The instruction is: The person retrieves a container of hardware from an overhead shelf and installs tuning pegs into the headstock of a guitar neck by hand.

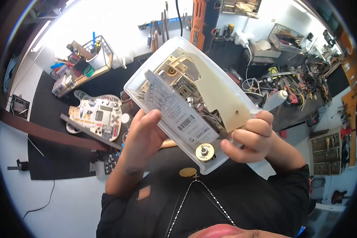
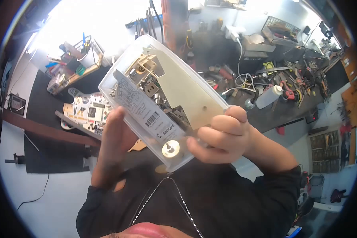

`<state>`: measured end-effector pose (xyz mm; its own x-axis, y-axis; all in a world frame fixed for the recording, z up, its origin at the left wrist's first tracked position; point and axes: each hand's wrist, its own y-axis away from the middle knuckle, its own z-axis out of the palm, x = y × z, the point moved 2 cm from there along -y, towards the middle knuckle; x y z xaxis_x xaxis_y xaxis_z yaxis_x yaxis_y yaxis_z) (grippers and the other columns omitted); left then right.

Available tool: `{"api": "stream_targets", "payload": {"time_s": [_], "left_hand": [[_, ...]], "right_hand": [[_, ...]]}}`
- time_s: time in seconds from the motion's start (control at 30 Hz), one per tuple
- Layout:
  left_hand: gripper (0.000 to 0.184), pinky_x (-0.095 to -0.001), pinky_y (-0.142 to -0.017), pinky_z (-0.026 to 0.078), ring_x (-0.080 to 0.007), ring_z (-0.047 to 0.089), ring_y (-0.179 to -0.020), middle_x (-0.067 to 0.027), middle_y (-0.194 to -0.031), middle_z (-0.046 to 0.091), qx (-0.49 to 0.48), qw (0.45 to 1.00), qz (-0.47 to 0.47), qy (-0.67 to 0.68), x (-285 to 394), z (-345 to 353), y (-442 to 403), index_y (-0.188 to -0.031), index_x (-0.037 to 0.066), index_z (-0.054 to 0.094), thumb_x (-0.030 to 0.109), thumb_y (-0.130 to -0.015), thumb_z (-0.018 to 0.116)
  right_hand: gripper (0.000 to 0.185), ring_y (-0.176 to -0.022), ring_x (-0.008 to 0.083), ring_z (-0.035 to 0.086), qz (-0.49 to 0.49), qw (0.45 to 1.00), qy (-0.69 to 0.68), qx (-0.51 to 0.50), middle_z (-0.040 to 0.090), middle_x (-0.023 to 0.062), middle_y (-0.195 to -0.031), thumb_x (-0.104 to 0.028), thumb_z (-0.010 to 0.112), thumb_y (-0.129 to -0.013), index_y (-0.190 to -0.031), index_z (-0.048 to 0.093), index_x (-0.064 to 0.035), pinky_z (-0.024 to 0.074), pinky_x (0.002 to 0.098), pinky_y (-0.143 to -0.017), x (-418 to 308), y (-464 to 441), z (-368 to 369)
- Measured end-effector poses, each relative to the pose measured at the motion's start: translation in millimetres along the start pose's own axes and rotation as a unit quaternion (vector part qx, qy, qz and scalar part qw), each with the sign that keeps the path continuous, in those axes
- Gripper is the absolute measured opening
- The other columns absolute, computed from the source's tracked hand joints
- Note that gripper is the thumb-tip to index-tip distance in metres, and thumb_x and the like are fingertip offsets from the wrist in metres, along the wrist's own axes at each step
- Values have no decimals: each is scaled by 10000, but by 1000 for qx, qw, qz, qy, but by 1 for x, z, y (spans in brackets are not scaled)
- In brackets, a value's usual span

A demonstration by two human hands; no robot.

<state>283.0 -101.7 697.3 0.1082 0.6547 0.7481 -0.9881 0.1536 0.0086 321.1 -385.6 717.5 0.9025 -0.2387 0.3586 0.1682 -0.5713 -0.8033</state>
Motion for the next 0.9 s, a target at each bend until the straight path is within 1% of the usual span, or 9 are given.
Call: {"api": "stream_targets", "payload": {"time_s": [0.13, 0.17, 0.27, 0.3, 0.47, 0.67, 0.7, 0.83, 0.9], "left_hand": [[662, -513, -1105, 572, -349, 667, -1302, -239, -1441, 614, -25, 999, -4, 45, -32, -20, -12, -1507, -78, 431, 95, -921, 686], [665, -514, -1104, 574, -354, 664, -1307, -243, -1443, 610, -14, 999, 2, 51, -40, -22, -10, -1510, -79, 424, 89, -921, 681], [700, -542, -1103, 577, -373, 655, -1318, -237, -1456, 593, 8, 997, -28, 78, -61, -40, -4, -1539, -59, 376, 69, -917, 669], [706, -548, -1103, 577, -375, 654, -1320, -233, -1457, 591, 10, 995, -43, 89, -68, -46, -1, -1545, -49, 370, 69, -917, 670], [689, -538, -1103, 579, -362, 653, -1318, -207, -1449, 594, 51, 993, -61, 90, -101, -59, 16, -1541, -1, 389, 74, -923, 685], [686, -522, -1118, 563, -349, 640, -1332, -199, -1455, 594, 62, 991, -82, 86, -112, -75, 25, -1544, -3, 398, 73, -932, 698], [695, -536, -1131, 543, -352, 627, -1345, -196, -1462, 590, 67, 992, -80, 74, -113, -76, 27, -1548, 2, 394, 84, -927, 696], [715, -558, -1159, 503, -354, 605, -1365, -189, -1473, 585, 78, 992, -77, 68, -114, -78, 28, -1559, 18, 388, 98, -915, 691], [702, -550, -1157, 508, -348, 608, -1361, -187, -1470, 590, 77, 990, -77, 93, -116, -81, 27, -1556, 20, 400, 72, -920, 693]], "right_hand": [[331, -1044, 192, 484, 89, 990, -19, -110, 580, -61, -1081, -180, 731, -681, -995, 715, -284, 392, 392, -901, 4, 16, 13], [394, -1168, 260, 472, 119, 977, -41, -173, 594, -6, -1180, -135, 739, -642, -1016, 727, -260, 401, 431, -996, 7, 17, 9], [486, -1233, 330, 470, 258, 909, -201, -259, 584, 68, -1268, -123, 768, -566, -1044, 733, -203, 390, 455, -1054, 18, 17, 6], [480, -1261, 387, 468, 278, 896, -230, -257, 567, 129, -1325, -96, 791, -587, -1060, 727, -136, 391, 500, -1092, 19, 21, 8], [389, -1304, 417, 485, 387, 885, -162, -204, 552, 174, -1376, -170, 824, -775, -1126, 708, -50, 421, 525, -1103, 1, 32, 50], [403, -1163, 369, 643, 457, 822, -220, -260, 642, 162, -1309, -137, 838, -804, -1153, 669, -28, 522, 454, -1002, 0, 29, 72], [381, -1091, 362, 687, 422, 857, -185, -231, 673, 169, -1295, -103, 822, -816, -1149, 659, -13, 552, 428, -953, 1, 33, 76], [294, -1258, 390, 613, 417, 882, -145, -162, 634, 159, -1396, -106, 835, -802, -1062, 712, -47, 499, 477, -1033, -3, 27, 85], [268, -1339, 398, 542, 363, 892, -153, -221, 604, 145, -1449, -117, 854, -783, -1019, 735, -73, 436, 510, -1091, -15, 14, 79]]}}
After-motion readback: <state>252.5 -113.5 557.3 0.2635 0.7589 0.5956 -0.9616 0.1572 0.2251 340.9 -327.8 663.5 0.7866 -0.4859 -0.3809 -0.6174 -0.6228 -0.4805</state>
